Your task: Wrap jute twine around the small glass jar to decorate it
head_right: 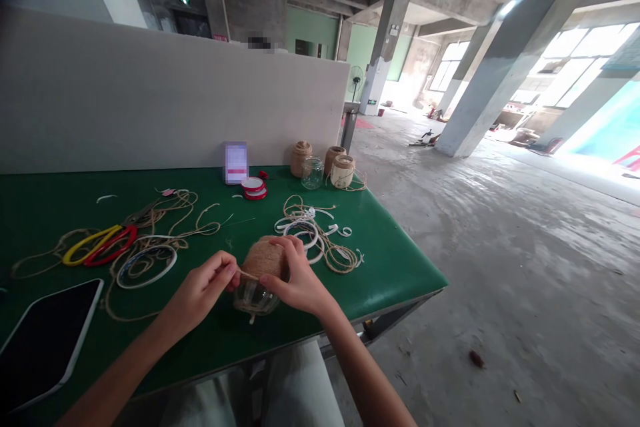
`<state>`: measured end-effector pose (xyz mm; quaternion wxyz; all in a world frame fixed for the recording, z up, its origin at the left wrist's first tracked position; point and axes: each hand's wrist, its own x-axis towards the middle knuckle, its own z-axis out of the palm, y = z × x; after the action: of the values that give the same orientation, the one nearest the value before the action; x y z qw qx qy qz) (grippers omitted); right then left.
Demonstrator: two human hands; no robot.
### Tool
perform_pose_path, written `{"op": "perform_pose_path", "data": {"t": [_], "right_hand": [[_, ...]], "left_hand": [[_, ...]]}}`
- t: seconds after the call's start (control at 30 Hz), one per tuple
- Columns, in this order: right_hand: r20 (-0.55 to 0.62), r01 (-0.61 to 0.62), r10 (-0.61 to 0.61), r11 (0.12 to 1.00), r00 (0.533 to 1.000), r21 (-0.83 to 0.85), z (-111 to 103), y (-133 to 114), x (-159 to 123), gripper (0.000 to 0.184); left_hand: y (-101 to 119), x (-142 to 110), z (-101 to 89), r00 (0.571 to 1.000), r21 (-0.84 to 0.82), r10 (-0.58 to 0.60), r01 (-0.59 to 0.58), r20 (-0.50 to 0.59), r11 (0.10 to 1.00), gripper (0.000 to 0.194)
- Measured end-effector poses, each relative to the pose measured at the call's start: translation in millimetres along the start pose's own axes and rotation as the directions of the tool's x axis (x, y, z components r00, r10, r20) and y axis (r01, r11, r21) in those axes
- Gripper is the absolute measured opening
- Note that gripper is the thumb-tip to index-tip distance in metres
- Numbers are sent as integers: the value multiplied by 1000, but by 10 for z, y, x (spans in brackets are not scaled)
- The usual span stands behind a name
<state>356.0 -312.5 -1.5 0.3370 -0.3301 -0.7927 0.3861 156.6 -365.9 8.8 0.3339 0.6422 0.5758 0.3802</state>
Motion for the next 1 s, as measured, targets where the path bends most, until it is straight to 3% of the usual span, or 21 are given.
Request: {"op": "perform_pose_path", "data": {"t": [0.17,0.5,0.63,0.83,1.0], "right_hand": [[-14,-1,1,999,1000,-42,-18,7,-12,55],[-20,-26,26,1000,999,-8,-78,29,-33,53],[43,-24,21,998,999,57,-123,43,-14,58],[267,4,-45,988,963,153,-317,174,-31,83],[262,24,-36,999,964,48,-299,226,-33,93]], "left_hand": [[-16,-4,-14,999,-59,-30,30,13,998,28],[-101,63,57,1000,115,-4,7,-21,993,30],[-124,58,43,1000,116,-14,16,-24,993,30],[-213,64,-21,997,40,-68,69,-20,997,29],[-269,81,-52,992,-78,-124,127,38,989,31]]}}
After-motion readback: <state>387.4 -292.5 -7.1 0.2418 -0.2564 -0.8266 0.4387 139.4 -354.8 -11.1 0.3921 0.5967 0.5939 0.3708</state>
